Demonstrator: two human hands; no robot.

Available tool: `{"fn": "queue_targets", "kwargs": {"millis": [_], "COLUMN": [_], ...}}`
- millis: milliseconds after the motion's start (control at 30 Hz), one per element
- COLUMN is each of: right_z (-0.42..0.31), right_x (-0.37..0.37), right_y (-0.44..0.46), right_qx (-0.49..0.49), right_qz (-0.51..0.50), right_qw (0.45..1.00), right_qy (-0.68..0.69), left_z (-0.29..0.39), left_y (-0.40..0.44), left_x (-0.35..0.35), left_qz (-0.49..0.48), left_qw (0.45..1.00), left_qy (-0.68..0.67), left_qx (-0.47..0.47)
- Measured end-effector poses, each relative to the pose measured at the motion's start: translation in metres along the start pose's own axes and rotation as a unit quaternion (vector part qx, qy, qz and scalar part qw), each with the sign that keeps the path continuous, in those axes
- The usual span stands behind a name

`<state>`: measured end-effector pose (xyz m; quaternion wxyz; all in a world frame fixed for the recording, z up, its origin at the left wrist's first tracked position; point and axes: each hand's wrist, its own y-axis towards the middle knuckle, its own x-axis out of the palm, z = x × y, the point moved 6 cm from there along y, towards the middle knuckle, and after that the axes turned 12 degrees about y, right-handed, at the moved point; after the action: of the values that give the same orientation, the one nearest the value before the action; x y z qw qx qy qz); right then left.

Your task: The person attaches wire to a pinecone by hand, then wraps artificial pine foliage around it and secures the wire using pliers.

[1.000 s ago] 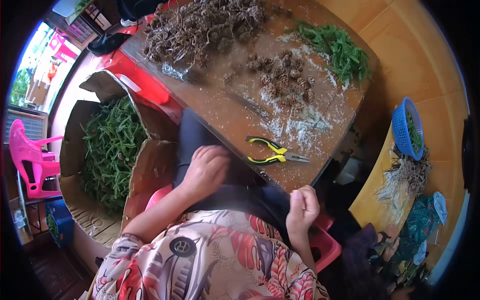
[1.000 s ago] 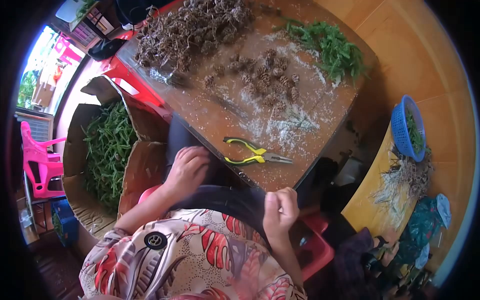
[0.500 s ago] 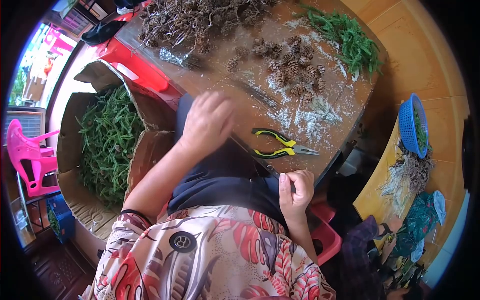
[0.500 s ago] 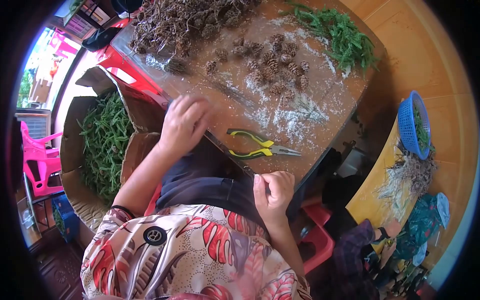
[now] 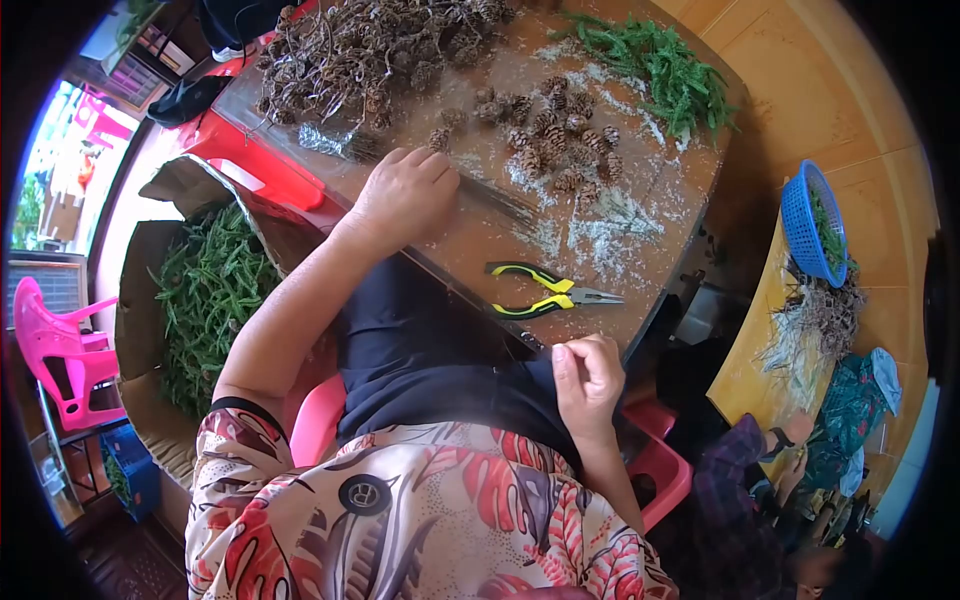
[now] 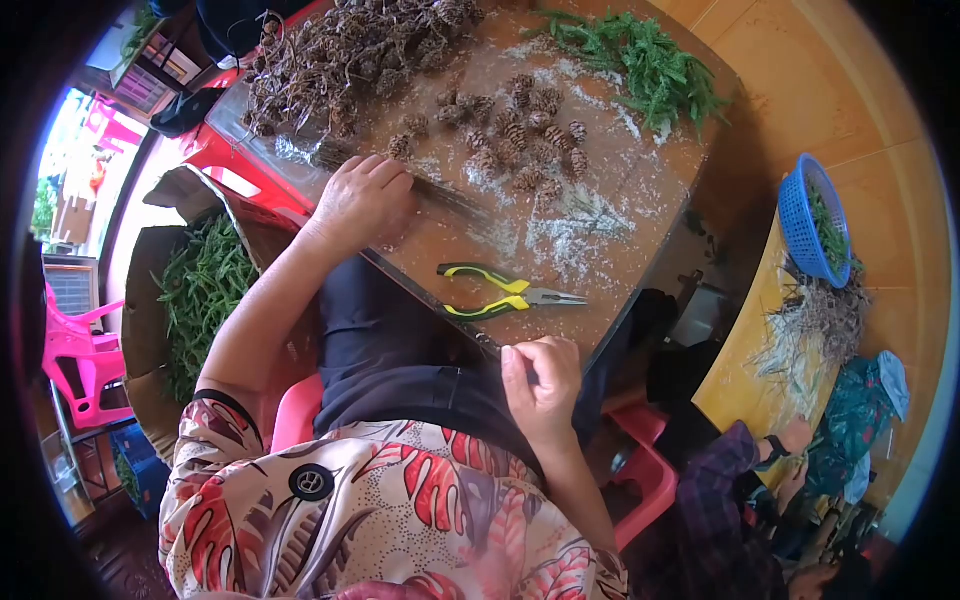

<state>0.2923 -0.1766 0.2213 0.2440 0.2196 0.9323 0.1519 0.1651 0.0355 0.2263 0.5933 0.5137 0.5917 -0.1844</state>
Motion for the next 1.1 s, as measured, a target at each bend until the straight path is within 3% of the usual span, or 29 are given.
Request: {"fn": "queue_targets", "kwargs": {"millis": [67,300,467,533,600,667,867,967,1100], "right_z": [0.009,0.024,0.052,0.051,0.065,0.076,0.052,0.04,0.036], "right_x": [-0.009,-0.033,-0.042,-0.036,-0.031,-0.022,-0.017,-0.008,0.01], "right_y": [-0.002,0.053,0.122,0.141,0.153,0.158,0.156,0.146,0.132], "right_qx": [0.1,0.061,0.067,0.0,-0.013,-0.029,-0.05,-0.033,-0.1], "right_qz": [0.027,0.073,0.086,0.05,0.026,-0.024,-0.02,-0.045,-0.145], "right_qw": [0.992,0.991,0.994,0.984,0.984,0.979,0.972,0.976,0.951], "right_qy": [0.076,0.097,-0.032,-0.169,-0.178,-0.201,-0.227,-0.212,-0.253], "left_z": [0.001,0.004,0.001,0.002,0.002,0.008,0.021,0.03,0.036], "left_y": [0.002,0.001,0.0,-0.005,-0.013,-0.021,-0.046,-0.057,-0.062], "left_x": [-0.005,-0.006,-0.022,-0.025,-0.021,-0.024,-0.033,-0.037,-0.039], "left_qz": [0.032,0.067,0.112,0.089,0.043,0.053,0.082,0.061,0.068], "left_qw": [0.999,0.997,0.986,0.983,0.964,0.954,0.887,0.859,0.845], "left_qy": [0.002,-0.016,-0.117,-0.146,-0.208,-0.229,-0.351,-0.4,-0.432], "left_qx": [0.023,0.02,-0.027,-0.072,-0.16,-0.184,-0.288,-0.313,-0.308]}}
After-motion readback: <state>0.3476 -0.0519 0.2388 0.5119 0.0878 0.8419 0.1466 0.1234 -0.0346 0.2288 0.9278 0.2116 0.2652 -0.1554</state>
